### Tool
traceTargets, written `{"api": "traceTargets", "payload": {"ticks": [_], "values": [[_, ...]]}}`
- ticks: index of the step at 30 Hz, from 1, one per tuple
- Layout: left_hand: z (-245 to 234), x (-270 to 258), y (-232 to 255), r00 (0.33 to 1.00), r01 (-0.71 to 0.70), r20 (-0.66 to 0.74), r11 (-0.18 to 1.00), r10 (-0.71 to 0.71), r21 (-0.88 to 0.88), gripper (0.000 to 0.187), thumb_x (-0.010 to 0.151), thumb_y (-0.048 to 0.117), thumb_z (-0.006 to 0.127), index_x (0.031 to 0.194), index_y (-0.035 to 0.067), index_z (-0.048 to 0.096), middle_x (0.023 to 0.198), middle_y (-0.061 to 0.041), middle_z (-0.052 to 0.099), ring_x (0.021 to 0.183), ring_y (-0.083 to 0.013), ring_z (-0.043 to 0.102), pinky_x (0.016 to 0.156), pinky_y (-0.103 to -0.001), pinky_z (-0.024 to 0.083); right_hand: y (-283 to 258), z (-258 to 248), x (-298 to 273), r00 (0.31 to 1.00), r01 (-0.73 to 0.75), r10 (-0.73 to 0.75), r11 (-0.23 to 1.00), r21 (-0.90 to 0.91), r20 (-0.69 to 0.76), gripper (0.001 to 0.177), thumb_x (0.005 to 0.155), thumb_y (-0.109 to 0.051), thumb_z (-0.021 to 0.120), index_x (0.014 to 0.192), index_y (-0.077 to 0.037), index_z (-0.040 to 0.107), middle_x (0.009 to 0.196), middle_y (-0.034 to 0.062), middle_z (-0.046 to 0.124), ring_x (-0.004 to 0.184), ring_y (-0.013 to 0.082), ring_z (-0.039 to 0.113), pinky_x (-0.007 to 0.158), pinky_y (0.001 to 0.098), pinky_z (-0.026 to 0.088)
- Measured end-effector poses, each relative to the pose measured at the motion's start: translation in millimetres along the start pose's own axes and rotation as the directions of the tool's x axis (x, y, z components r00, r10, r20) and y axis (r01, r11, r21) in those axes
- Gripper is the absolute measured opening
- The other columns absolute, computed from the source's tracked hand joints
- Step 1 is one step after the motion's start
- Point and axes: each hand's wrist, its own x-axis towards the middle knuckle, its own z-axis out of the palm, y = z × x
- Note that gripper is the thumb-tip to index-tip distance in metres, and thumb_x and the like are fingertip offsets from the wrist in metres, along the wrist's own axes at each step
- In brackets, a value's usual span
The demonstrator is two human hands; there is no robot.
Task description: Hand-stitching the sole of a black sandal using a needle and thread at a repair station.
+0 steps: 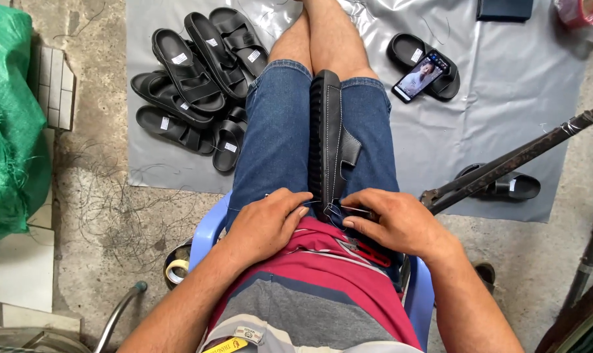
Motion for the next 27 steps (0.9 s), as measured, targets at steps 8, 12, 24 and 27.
{"api": "traceTargets", "payload": {"ticks": [8,12,24,27], "values": [[-4,0,0,0.998,-0.002,0.059,1.0,0.001,0.016,0.033,0.092,0.024,0.04,0.117,0.011,0.056,0.093,-0.011,0.063,0.086,-0.0329,0.063,0.071,-0.044,0.052,1,-6,9,0.978,-0.054,0.065,0.997,-0.059,0.198,0.012,0.08,-0.025,0.059,0.081,-0.013,0.057,0.064,0.0113,0.064,0.067,0.0348,0.063,0.058,0.0444,0.05],[-2,0,-3,0.998,-0.013,0.066,1.0,0.011,0.023,0.032,0.092,0.023,0.039,0.116,0.012,0.057,0.092,-0.011,0.062,0.085,-0.0328,0.063,0.07,-0.044,0.052,8,-2,10,0.985,-0.073,0.075,0.997,-0.014,0.157,0.011,0.079,-0.023,0.058,0.081,-0.013,0.053,0.062,0.0117,0.063,0.065,0.0362,0.062,0.055,0.0448,0.049],[-22,-11,2,0.989,-0.111,0.081,0.984,0.123,-0.14,0.022,0.089,0.023,0.046,0.093,0.012,0.064,0.116,-0.009,0.055,0.093,-0.0429,0.058,0.072,-0.053,0.051,27,29,37,0.875,0.39,-0.388,0.919,-0.054,-0.29,0.006,0.081,-0.013,0.06,0.086,-0.016,0.062,0.06,0.0015,0.057,0.06,0.0223,0.06,0.056,0.0315,0.049],[-34,-21,1,0.908,-0.317,0.025,0.726,0.417,-0.611,0.02,0.088,0.015,0.05,0.092,0.014,0.069,0.135,-0.021,0.041,0.116,-0.0373,0.05,0.095,-0.045,0.038,26,29,37,0.879,0.377,-0.365,0.926,-0.024,-0.306,0.006,0.081,-0.013,0.061,0.087,-0.015,0.062,0.059,0.0029,0.056,0.059,0.0234,0.059,0.055,0.0325,0.049]]}}
